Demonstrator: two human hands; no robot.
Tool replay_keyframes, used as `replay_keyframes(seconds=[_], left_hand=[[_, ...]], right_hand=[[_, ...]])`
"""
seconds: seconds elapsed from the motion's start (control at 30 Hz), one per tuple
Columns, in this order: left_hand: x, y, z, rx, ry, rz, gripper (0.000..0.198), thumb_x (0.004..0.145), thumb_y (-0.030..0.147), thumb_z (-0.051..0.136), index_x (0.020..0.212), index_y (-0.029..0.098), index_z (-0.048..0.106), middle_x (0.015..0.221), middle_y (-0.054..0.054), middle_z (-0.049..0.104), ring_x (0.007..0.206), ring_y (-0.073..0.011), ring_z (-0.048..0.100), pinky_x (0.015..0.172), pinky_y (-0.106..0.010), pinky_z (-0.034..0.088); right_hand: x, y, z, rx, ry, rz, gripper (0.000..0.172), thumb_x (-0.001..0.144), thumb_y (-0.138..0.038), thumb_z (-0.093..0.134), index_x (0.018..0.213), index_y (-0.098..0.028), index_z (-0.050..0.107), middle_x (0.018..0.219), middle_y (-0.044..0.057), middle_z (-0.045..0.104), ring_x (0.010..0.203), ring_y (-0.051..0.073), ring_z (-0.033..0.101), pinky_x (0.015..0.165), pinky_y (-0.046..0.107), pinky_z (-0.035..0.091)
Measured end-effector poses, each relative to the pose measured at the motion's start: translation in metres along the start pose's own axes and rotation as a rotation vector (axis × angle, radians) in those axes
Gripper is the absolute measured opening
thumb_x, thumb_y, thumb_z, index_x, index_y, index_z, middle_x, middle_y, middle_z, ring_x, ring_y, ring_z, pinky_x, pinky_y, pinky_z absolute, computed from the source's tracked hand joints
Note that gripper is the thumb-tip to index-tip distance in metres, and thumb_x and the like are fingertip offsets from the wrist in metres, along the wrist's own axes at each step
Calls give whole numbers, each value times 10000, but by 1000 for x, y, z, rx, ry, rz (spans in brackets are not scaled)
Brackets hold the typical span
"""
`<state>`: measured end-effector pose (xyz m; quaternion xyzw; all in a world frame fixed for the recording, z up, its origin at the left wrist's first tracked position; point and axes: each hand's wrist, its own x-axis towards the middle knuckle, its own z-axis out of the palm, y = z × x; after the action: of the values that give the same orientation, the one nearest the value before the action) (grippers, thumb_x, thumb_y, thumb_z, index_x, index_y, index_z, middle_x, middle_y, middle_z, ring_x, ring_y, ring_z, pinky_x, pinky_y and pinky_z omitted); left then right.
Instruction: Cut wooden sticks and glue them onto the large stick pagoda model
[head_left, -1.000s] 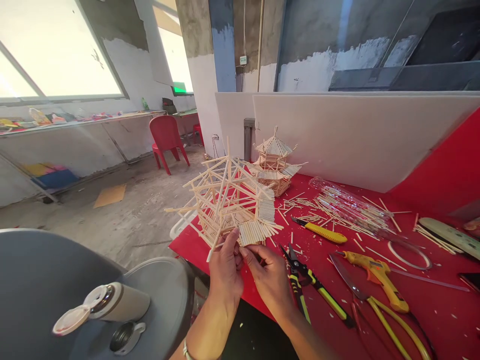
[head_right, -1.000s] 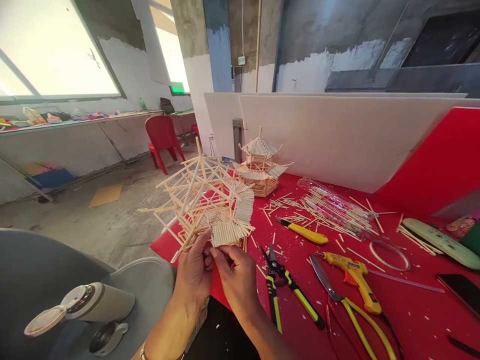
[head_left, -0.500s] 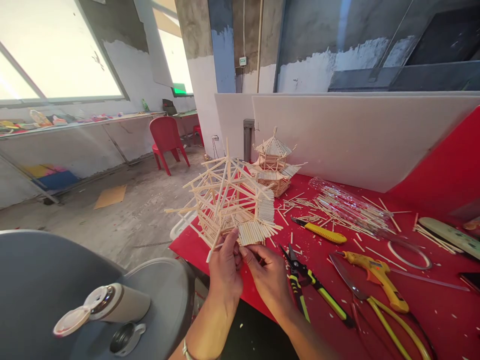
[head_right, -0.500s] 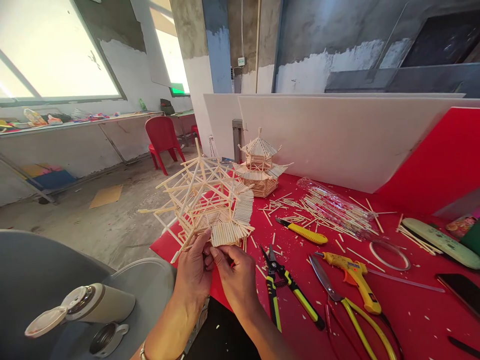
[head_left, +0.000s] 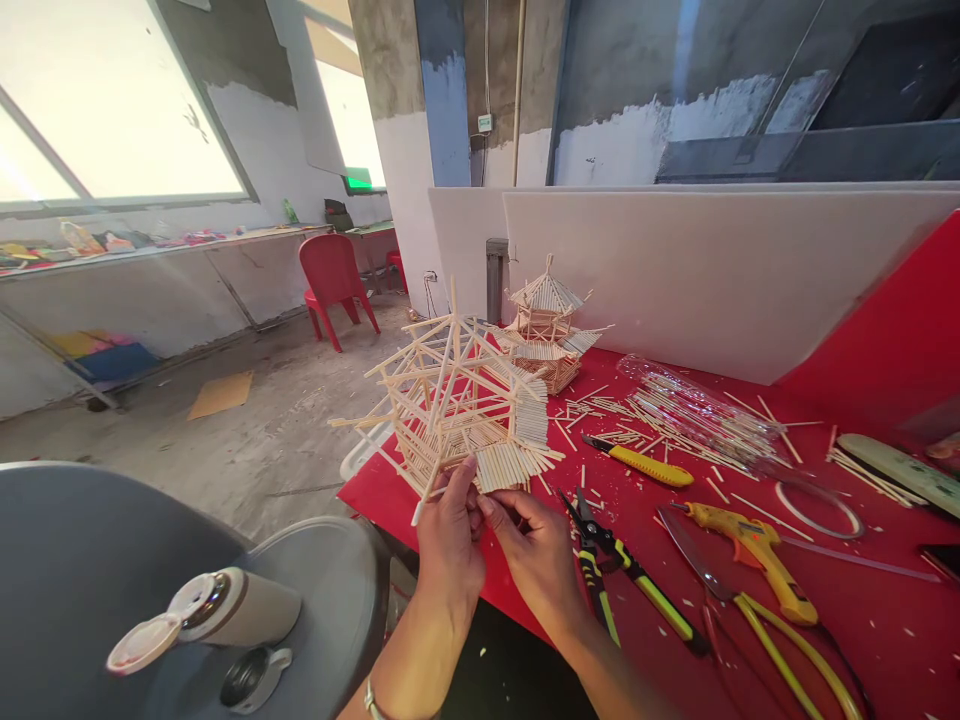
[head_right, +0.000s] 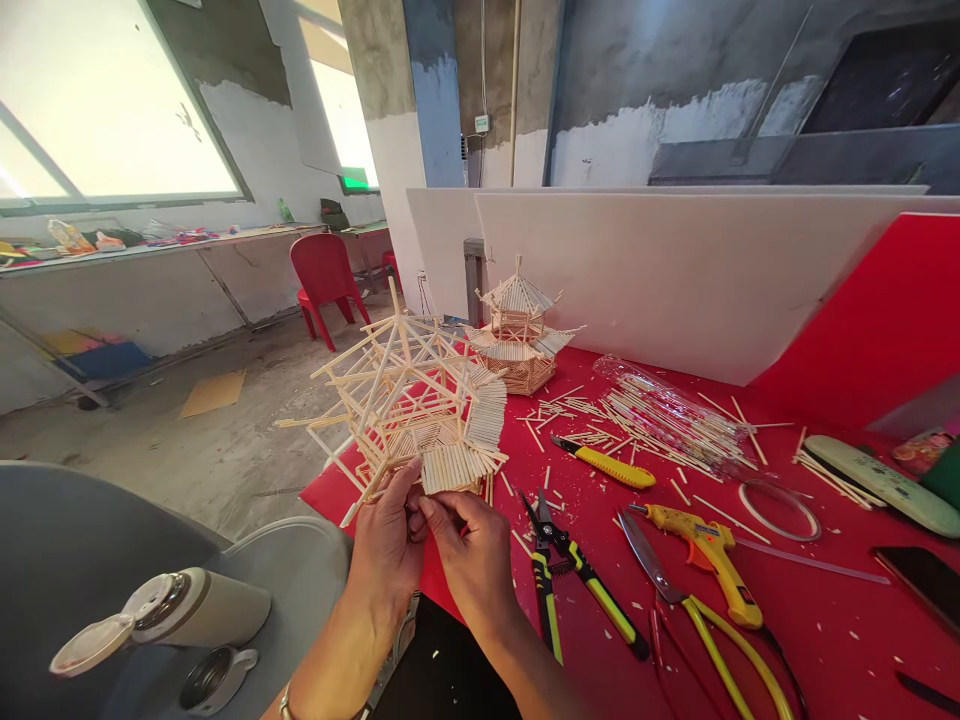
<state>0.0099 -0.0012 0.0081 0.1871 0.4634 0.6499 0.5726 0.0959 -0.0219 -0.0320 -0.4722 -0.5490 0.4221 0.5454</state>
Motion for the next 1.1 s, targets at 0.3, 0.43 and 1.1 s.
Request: replay_keyframes(seconds=[0.3, 0.43, 1.1], left_hand=[[0, 0, 0, -19, 17, -27, 330, 660, 323, 781, 662, 220, 467, 491, 107, 342, 404, -54, 251, 404, -208, 161], [0, 1, 1, -7, 28, -24, 311, 656, 319, 784, 667, 215, 492, 500, 102, 364, 404, -51, 250, 403, -205, 159], [1, -1, 0, -10, 47, -21, 318, 644, 306, 781, 634, 206, 480, 484, 99, 388, 383, -38, 269, 372, -185, 176]], right_hand=[[-2, 1, 0, 10, 6, 2, 239, 911, -407, 614, 874, -207, 738, 821, 39, 746, 729, 173, 674, 678, 251, 526], [-3, 1, 0, 16, 8, 2, 222, 907, -397, 624, 882, -207, 738, 830, 38, 752, 721, 168, 677, 675, 245, 527], [-7, 1, -3, -2, 17, -38, 211, 900, -378, 629, 911, -211, 758, 822, 31, 771, 691, 157, 696, 638, 215, 538]])
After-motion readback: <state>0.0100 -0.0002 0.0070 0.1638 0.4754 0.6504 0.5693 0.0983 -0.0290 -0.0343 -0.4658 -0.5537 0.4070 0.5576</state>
